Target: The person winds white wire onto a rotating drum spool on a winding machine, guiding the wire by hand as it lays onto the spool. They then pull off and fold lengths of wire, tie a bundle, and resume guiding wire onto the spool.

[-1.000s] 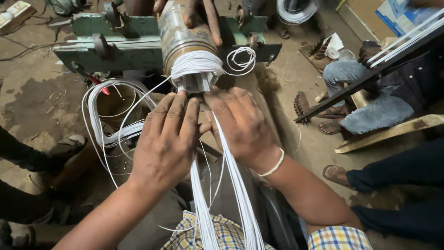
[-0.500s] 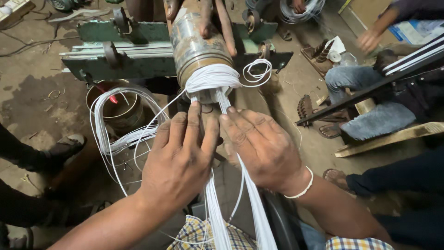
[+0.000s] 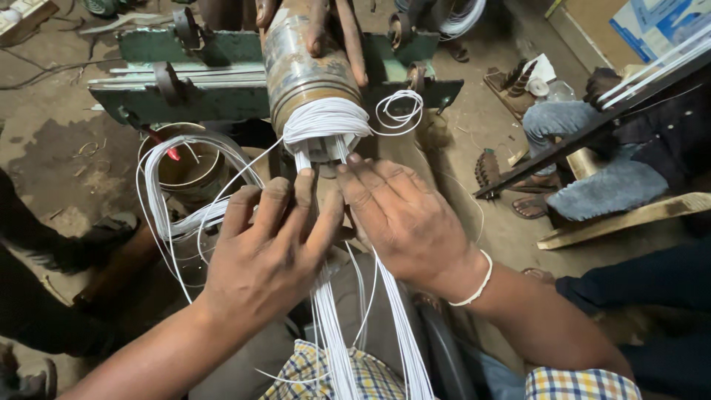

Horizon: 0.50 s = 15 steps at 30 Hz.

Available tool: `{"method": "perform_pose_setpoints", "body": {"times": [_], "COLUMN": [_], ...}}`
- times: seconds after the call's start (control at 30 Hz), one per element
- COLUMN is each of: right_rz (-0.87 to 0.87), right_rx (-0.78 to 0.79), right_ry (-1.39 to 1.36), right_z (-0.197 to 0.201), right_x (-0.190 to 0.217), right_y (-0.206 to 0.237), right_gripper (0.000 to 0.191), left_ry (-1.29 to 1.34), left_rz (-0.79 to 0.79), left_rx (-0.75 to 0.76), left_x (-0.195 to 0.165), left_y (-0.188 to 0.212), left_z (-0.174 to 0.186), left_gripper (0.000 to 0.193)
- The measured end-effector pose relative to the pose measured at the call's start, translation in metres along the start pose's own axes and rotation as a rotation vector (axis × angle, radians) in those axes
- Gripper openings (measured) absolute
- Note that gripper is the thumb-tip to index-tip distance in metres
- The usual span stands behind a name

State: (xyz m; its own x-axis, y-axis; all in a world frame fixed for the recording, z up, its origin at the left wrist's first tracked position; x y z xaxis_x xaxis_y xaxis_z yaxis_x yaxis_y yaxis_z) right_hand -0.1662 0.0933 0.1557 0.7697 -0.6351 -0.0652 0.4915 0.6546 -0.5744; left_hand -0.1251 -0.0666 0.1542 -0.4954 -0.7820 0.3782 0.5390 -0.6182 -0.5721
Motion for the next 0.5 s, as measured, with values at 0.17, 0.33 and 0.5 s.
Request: {"method": "perform_pose_setpoints", "body": {"times": [0.17, 0.33, 0.5], "right_rz": [0.032, 0.067, 0.085], "right_rx": [0.037, 0.093, 0.104], "right_ry": [-0.005, 0.047, 0.007], "right_z": [0.005, 0.004, 0.01], "right_x": [-0.001, -0.006, -0.007], "right_y": [-0.007, -0.015, -0.012], "right_gripper": [0.046, 0.05, 0.046], "left_ry": [0.027, 0.097, 0.078], "left_rz": [0.014, 0.059, 0.077], "left_rx": [0.114, 0.152, 0.119], "left_x": [-0.003, 0.003, 0.008], "left_y": [-0.008, -0.016, -0.013], "left_z": [0.001, -0.007, -0.007], "left_gripper": [0.074, 0.079, 0.067]}}
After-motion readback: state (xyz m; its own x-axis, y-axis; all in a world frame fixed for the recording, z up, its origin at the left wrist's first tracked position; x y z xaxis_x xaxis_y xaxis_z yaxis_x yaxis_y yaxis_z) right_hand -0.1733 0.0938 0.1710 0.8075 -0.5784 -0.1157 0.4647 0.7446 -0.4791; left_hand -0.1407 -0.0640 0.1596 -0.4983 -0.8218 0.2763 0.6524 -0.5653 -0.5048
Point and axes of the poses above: each hand's wrist, its own y-axis away from the middle knuckle, its own z-axis out of the back of the hand, x = y × z, the point moved 4 cm from there along -y, towards the middle knuckle, and after that the axes turned 6 degrees about -z, right-handed, at the moved point
